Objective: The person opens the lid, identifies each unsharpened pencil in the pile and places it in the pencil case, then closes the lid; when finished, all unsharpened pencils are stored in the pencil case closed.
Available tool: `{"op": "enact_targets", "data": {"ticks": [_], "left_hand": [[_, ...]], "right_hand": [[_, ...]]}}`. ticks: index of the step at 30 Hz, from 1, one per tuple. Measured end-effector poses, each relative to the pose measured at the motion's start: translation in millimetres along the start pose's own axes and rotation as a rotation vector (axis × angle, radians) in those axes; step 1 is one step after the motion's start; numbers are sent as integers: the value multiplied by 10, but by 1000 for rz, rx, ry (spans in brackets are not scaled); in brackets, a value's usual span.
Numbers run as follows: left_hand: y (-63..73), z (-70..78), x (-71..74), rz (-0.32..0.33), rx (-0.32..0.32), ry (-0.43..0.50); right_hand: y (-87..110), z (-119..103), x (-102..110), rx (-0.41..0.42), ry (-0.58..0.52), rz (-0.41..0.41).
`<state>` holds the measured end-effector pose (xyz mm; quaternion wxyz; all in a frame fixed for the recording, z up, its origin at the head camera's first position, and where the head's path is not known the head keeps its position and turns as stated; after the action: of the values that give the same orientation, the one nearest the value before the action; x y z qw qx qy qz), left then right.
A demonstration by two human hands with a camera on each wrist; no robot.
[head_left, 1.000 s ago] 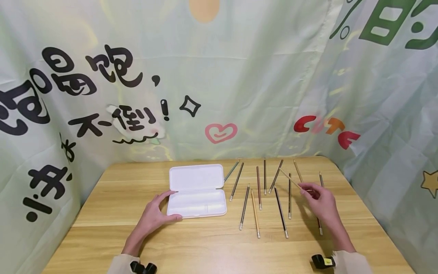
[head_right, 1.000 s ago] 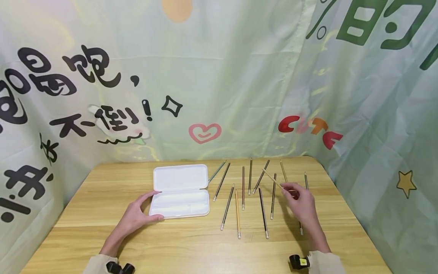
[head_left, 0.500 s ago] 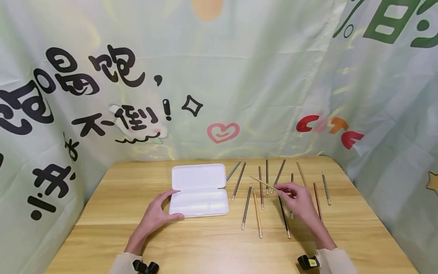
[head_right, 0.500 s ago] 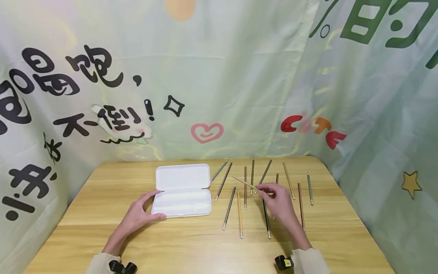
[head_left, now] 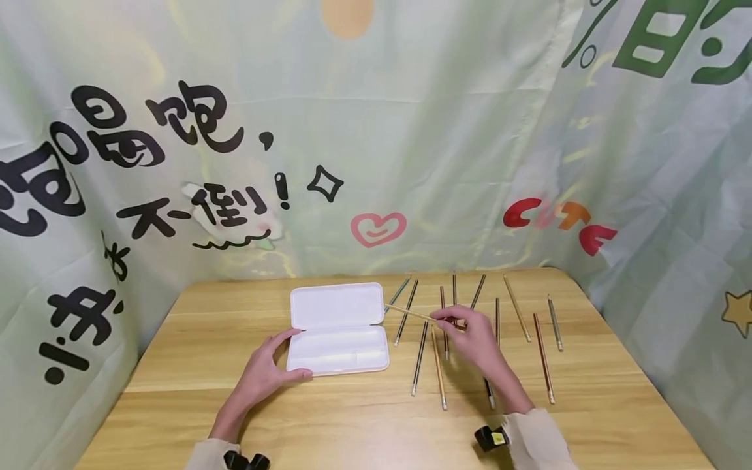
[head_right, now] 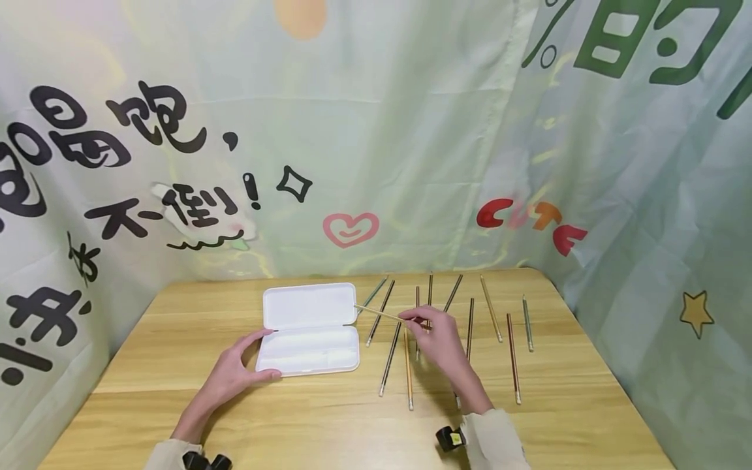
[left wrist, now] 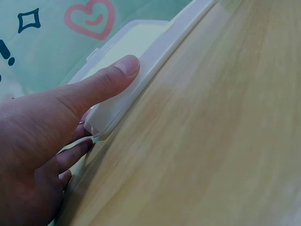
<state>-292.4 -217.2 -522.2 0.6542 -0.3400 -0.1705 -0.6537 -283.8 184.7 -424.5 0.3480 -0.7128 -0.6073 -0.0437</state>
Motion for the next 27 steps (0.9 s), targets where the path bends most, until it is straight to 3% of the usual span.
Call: {"op": "enact_targets", "data": {"ticks": [13,27], "left_hand": [[8,-4,-8,4,7,11],[2,4,-8,4,1,24]], "right_hand": [[-132,-406,-542,96,-95,-32],[-156,-626,-1220,145,-135,-124]]}}
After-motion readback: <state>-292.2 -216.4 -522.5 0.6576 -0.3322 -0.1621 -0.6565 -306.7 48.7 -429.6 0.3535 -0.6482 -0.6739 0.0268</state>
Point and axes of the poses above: each hand's wrist, its own y-axis away from the middle knuckle, its own x-axis out of the back of the hand, z = x × y, the point moved 10 cm from there along -y, towards the middle knuckle, and after that the axes turned 7 degrees about z, right-handed, at the moved point
